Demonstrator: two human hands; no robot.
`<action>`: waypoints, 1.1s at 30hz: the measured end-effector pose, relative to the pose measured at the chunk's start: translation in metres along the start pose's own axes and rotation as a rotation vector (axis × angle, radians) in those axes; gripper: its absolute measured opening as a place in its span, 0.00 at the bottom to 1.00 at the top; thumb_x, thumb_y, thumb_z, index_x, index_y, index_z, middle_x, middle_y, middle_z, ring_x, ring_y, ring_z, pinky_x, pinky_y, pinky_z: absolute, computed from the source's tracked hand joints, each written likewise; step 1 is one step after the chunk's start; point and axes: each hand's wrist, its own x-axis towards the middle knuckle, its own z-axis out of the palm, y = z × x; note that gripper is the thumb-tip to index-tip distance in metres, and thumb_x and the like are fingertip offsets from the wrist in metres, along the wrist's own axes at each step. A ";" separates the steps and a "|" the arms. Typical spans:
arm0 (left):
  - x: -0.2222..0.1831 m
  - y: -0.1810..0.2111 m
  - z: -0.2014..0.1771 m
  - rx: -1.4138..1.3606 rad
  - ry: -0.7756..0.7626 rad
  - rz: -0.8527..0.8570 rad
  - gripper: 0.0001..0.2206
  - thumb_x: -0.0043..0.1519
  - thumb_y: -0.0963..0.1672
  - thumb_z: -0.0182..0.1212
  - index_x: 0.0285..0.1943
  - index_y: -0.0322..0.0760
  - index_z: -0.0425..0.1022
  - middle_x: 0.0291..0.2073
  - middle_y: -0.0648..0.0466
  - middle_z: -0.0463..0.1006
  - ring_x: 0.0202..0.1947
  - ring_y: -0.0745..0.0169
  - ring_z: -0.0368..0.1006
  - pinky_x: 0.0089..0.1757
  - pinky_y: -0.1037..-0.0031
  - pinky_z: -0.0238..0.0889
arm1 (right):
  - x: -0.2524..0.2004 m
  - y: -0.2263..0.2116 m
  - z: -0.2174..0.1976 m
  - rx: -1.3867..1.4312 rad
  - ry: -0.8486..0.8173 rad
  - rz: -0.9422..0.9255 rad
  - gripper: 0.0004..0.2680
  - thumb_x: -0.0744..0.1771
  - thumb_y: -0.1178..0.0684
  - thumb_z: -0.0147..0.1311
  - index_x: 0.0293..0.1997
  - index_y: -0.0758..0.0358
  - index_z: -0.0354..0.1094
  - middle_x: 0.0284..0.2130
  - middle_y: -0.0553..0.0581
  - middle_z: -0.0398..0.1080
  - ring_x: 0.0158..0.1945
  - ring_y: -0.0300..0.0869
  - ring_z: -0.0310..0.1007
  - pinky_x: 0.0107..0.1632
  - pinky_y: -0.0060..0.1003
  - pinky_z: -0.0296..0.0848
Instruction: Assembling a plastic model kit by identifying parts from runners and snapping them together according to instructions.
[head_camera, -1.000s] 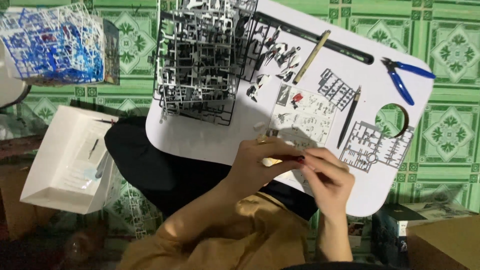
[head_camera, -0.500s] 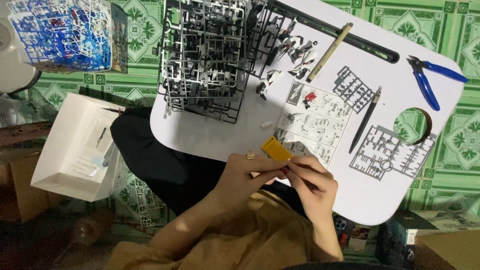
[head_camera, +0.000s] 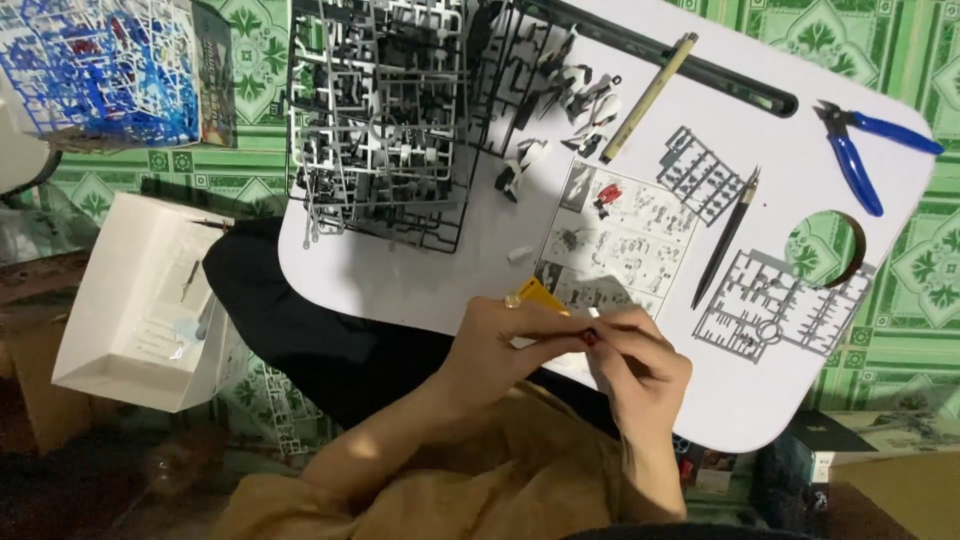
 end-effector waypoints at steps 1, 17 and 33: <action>0.000 -0.001 0.001 0.001 0.002 0.006 0.09 0.56 0.40 0.65 0.45 0.37 0.78 0.39 0.52 0.81 0.39 0.67 0.78 0.42 0.83 0.73 | 0.001 -0.001 0.001 0.000 -0.002 -0.006 0.03 0.64 0.64 0.52 0.33 0.69 0.72 0.35 0.60 0.70 0.39 0.45 0.68 0.42 0.35 0.70; 0.006 -0.024 0.015 0.107 0.098 0.231 0.09 0.56 0.38 0.66 0.44 0.37 0.79 0.37 0.50 0.79 0.36 0.61 0.78 0.40 0.75 0.74 | 0.003 0.005 0.004 -0.008 0.132 -0.083 0.03 0.64 0.62 0.54 0.37 0.71 0.72 0.31 0.61 0.71 0.38 0.44 0.69 0.43 0.37 0.69; 0.024 -0.056 -0.037 1.125 0.287 0.427 0.06 0.60 0.42 0.63 0.43 0.36 0.78 0.32 0.49 0.72 0.31 0.54 0.72 0.30 0.70 0.68 | 0.000 0.047 -0.018 0.421 0.214 0.071 0.08 0.63 0.66 0.53 0.43 0.81 0.66 0.29 0.70 0.71 0.30 0.50 0.75 0.27 0.42 0.81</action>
